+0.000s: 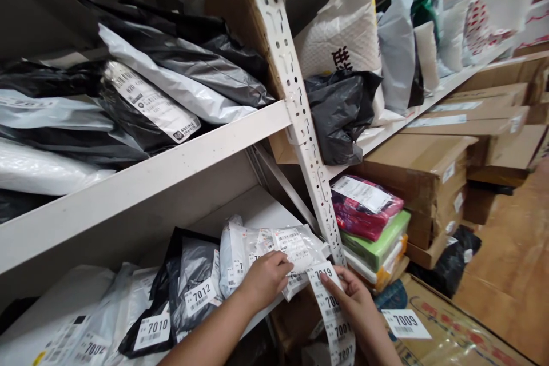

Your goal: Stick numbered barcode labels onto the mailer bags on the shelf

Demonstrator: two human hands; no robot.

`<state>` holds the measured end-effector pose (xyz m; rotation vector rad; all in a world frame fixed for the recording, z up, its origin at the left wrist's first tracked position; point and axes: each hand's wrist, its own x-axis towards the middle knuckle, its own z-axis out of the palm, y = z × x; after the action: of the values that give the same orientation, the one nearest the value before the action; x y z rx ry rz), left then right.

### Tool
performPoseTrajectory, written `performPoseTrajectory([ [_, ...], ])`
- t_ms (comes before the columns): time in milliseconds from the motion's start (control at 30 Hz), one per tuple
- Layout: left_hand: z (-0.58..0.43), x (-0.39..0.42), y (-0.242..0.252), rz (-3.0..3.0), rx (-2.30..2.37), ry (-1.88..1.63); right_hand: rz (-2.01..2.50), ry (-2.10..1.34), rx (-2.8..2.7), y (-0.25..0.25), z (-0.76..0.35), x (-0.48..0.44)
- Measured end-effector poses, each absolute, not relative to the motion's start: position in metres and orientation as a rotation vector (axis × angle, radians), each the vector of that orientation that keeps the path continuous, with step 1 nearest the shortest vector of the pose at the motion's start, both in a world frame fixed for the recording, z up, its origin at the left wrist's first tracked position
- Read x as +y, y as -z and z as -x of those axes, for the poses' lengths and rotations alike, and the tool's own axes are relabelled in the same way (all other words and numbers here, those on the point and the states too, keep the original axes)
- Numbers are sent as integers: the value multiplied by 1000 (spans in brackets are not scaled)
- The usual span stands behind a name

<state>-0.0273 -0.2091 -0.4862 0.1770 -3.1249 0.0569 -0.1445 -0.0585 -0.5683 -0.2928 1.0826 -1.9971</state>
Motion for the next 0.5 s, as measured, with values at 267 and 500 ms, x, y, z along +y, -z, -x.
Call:
performPoseTrajectory([
  [267, 29, -208, 486, -189, -3139, -151, 286, 1997, 1100, 572, 144, -59],
  [500, 31, -195, 482, -89, -3081, -462, 256, 2049, 1112, 581, 141, -65],
])
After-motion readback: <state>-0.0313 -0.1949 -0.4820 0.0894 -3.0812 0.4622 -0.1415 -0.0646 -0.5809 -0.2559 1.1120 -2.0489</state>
